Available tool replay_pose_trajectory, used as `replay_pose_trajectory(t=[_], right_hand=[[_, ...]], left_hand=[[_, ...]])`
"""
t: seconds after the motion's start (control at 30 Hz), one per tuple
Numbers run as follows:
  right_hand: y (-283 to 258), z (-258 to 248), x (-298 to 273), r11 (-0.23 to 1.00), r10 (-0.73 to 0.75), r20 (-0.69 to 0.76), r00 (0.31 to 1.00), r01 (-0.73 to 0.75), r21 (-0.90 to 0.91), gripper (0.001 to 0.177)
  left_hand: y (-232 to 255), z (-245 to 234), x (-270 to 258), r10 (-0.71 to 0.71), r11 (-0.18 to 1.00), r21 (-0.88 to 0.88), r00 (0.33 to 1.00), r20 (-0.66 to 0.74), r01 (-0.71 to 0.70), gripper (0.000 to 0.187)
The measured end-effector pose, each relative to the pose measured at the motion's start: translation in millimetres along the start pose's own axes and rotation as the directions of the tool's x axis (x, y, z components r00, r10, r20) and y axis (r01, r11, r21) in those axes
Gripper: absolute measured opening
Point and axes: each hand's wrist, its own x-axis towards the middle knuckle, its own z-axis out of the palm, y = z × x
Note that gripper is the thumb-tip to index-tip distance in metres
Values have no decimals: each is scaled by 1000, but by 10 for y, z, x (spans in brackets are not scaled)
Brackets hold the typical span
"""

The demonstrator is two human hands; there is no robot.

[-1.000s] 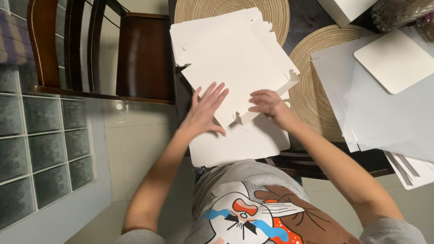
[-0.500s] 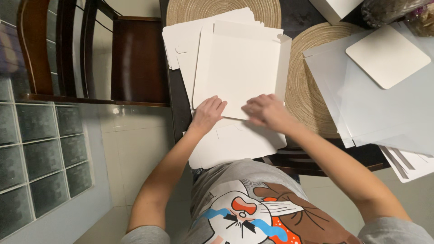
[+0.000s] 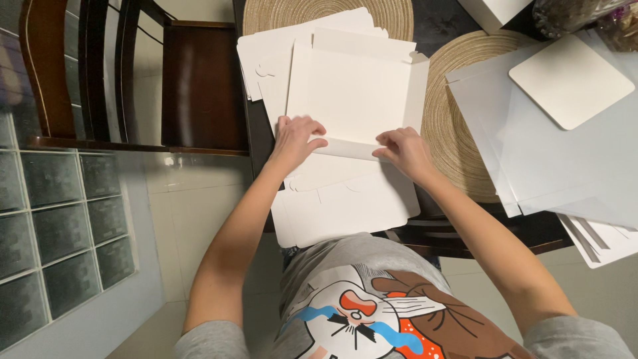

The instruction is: The person assembles several white cardboard boxes by folding along pre-scored lines and tucking flaps into slots. They handle flat sheets, fold them into box shapes, and stack the finished boxes on the table.

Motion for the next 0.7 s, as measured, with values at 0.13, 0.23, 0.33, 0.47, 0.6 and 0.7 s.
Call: replay_pose_trajectory(t=[0.13,0.23,0.33,0.47,0.6,0.7], right_hand=[[-21,59,172,985,-17,-28,999,12,-172,45],[-99,133,388,957,-61,4,998,60,-282,57],[-272,339,498,934,-179,2,984,171,-314,62],[-359,369,530,925,-180,91,979,200,-323,59],[-292,168,489,927,-65,167,984,121,-356,68],[-246,94,416,925,-123,169,978,174,-336,70]], left_hand=[[-23,57,86,76,986,159,990,-121,-57,43],[15,167,108,42,966,260,991,-131,-6,64],[187,369,104,-17,949,310,993,-116,52,82],[207,410,56,-15,925,370,981,-191,86,100],[3,241,-222,-246,919,253,941,-233,303,108],[-104,195,-539,-294,938,76,892,-343,338,101]])
